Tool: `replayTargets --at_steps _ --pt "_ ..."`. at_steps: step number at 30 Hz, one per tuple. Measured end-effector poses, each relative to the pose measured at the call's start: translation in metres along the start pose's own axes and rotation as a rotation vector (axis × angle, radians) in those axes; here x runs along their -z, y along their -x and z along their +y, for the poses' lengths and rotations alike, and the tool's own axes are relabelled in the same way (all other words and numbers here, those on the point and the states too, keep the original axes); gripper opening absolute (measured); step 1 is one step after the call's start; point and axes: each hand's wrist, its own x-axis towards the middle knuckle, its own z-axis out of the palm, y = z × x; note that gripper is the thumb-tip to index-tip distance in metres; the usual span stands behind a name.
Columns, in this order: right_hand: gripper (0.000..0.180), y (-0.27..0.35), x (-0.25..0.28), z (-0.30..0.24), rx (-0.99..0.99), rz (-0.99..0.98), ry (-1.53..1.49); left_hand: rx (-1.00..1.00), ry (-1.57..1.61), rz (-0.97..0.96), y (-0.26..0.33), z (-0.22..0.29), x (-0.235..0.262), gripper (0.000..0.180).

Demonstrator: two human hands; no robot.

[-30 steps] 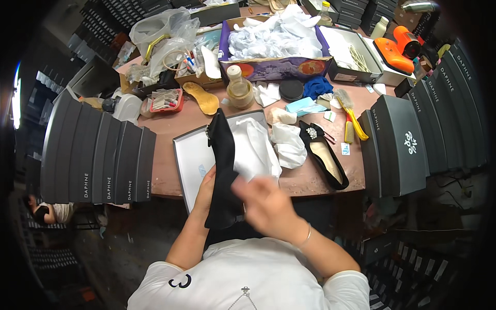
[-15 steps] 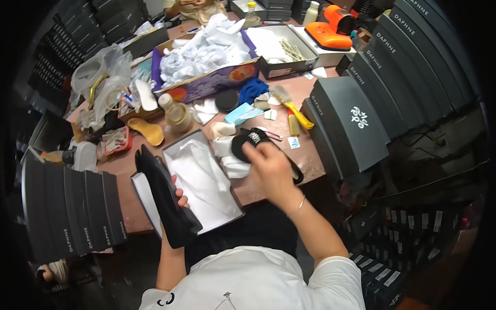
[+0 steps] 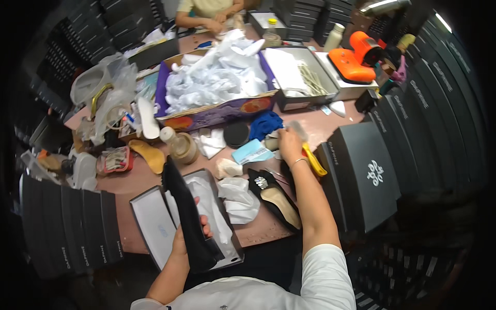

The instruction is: The person is cleaning high-heeled shoes with a cloth and brush before carefully wrapping them in tissue paper and placing them into shoe boxes.

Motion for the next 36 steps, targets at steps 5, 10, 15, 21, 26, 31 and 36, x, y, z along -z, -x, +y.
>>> replayTargets --at_steps 5,10,15,21,26,31,36 --pt "0.013 -0.011 0.01 0.008 0.114 0.165 -0.134 0.071 0.113 -0.094 -0.007 0.009 0.001 0.081" --pt "0.015 -0.006 0.088 -0.044 -0.04 0.239 -1.12 0.014 0.085 -0.114 0.01 0.014 0.008 0.077" --pt "0.015 0.026 0.148 -0.091 0.114 0.063 -1.493 -0.069 0.066 -0.214 0.026 0.007 0.012 0.089" --pt "0.009 0.117 0.158 -0.178 -0.069 -0.291 -1.587 -0.151 -0.162 -0.157 0.054 0.016 0.005 0.108" --pt "0.017 0.184 0.153 -0.211 -0.092 -0.555 -1.594 -0.193 -0.137 -0.156 0.067 0.016 0.011 0.116" --pt "0.014 0.212 0.164 -0.253 -0.013 -0.593 -1.413 -0.225 -0.188 -0.108 0.068 0.017 0.024 0.115" --pt "0.013 0.2 0.159 -0.28 0.387 -0.364 -1.043 -0.25 -0.141 -0.109 0.06 0.019 0.034 0.113"
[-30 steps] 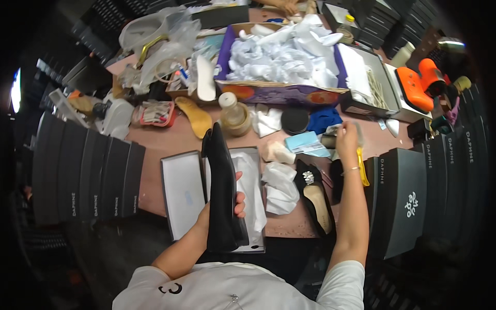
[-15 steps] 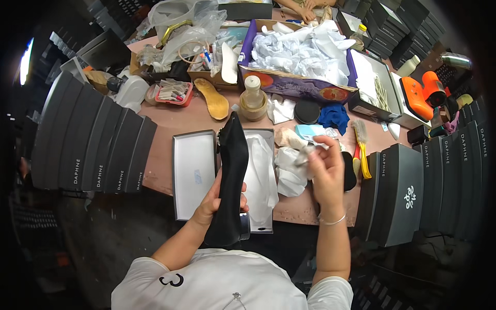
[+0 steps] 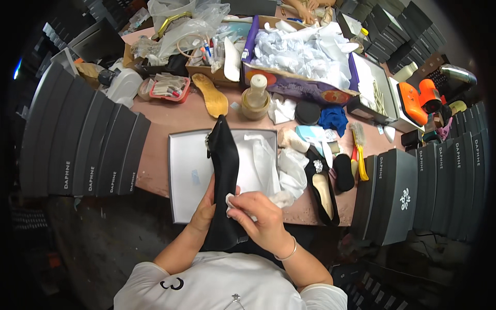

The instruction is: The person is cleaning high-heeled shoes with a cloth and brush before carefully wrapping them in tissue paper and placing them into shoe boxes.

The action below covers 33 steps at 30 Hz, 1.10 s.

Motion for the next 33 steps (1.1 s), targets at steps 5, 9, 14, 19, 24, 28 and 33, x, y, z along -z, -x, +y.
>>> replayTargets --at_steps 5,9,14,19,24,28,33 --pt "0.007 -0.039 0.015 0.027 -0.235 -0.008 -0.121 -0.007 0.04 0.032 -0.012 0.007 0.012 0.104" --pt "0.007 -0.1 0.065 0.065 -0.186 0.182 0.111 0.007 0.138 0.108 -0.023 0.014 0.017 0.096" --pt "0.012 -0.082 0.056 0.088 -0.105 -0.03 0.208 -0.016 0.142 0.209 -0.025 0.019 0.026 0.089" --pt "0.011 -0.077 0.121 0.113 -0.194 0.307 0.306 -0.04 0.141 0.198 -0.03 0.017 0.036 0.094" --pt "0.011 -0.114 0.254 0.166 0.044 0.654 0.816 -0.016 0.131 0.162 -0.041 0.01 0.039 0.087" --pt "0.013 -0.104 0.254 0.193 -0.105 0.256 1.225 -0.116 0.122 -0.018 -0.046 0.0 0.026 0.043" --pt "0.028 -0.049 0.225 0.252 -0.356 -0.326 1.256 0.083 0.109 0.198 -0.04 -0.005 0.019 0.091"
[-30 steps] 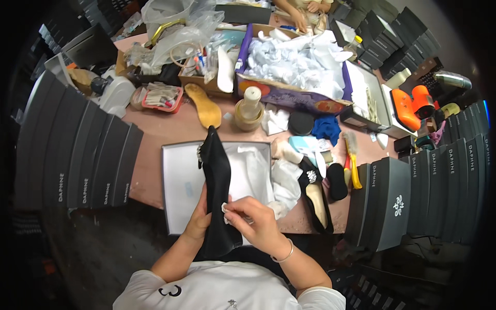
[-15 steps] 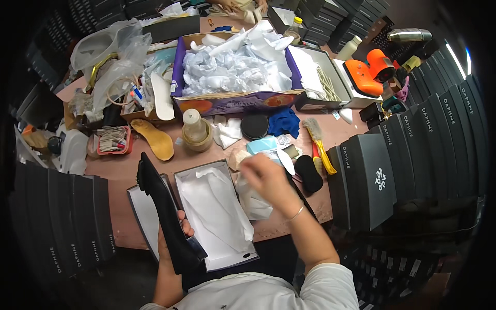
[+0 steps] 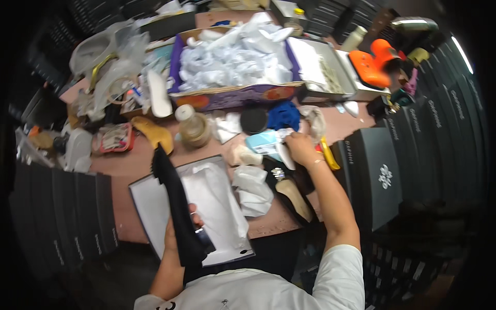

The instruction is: The person is cleaning high-heeled shoes with a cloth and brush before carefully wrapping them in tissue paper and placing them into shoe boxes.

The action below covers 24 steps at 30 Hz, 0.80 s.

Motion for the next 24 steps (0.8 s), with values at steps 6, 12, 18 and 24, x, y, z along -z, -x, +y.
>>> replayTargets --at_steps 6,12,18,24 --pt "0.035 0.025 0.003 -0.001 0.156 0.184 -0.056 0.127 0.166 -0.113 0.014 -0.006 -0.013 0.076" --pt "0.024 0.02 0.008 0.013 0.122 0.252 0.199 0.134 0.288 -0.206 0.04 -0.024 -0.012 0.071" --pt "0.032 0.055 0.047 0.001 -0.262 0.571 -1.02 0.05 0.019 -0.178 0.064 -0.029 -0.026 0.075" --pt "0.029 0.178 0.105 -0.194 0.001 0.216 -1.48 0.092 -0.021 -0.191 0.069 -0.043 -0.016 0.076"
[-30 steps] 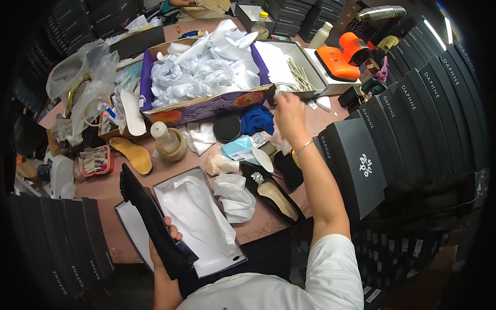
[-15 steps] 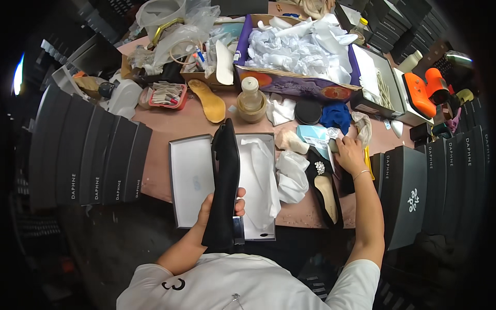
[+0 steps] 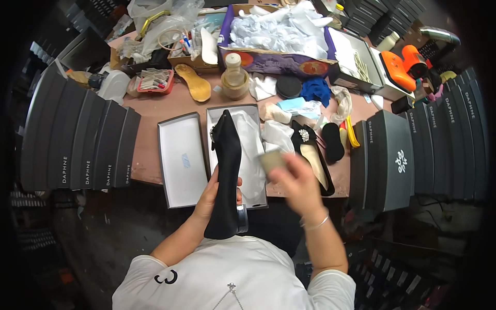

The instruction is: The person is cleaning high-heeled shoes with a cloth and brush before carefully wrapping them in tissue paper and placing them into shoe boxes.

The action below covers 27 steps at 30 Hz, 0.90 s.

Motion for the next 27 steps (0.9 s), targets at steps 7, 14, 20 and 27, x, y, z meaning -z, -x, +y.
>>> replayTargets --at_steps 7,14,20,27 --pt "0.024 0.03 -0.049 -0.02 0.605 -0.221 0.542 -0.003 -0.19 0.115 0.013 -0.009 -0.015 0.082" --pt "0.025 0.022 -0.021 -0.014 0.825 -0.41 0.823 0.122 -0.161 0.138 0.033 -0.024 -0.026 0.081" --pt "0.02 0.042 -0.038 -0.031 0.936 -0.407 0.713 -0.03 -0.199 0.105 0.024 -0.028 -0.024 0.088" --pt "0.017 0.051 -0.044 -0.03 1.076 -0.426 0.777 0.023 -0.249 0.038 0.023 -0.023 -0.011 0.08"
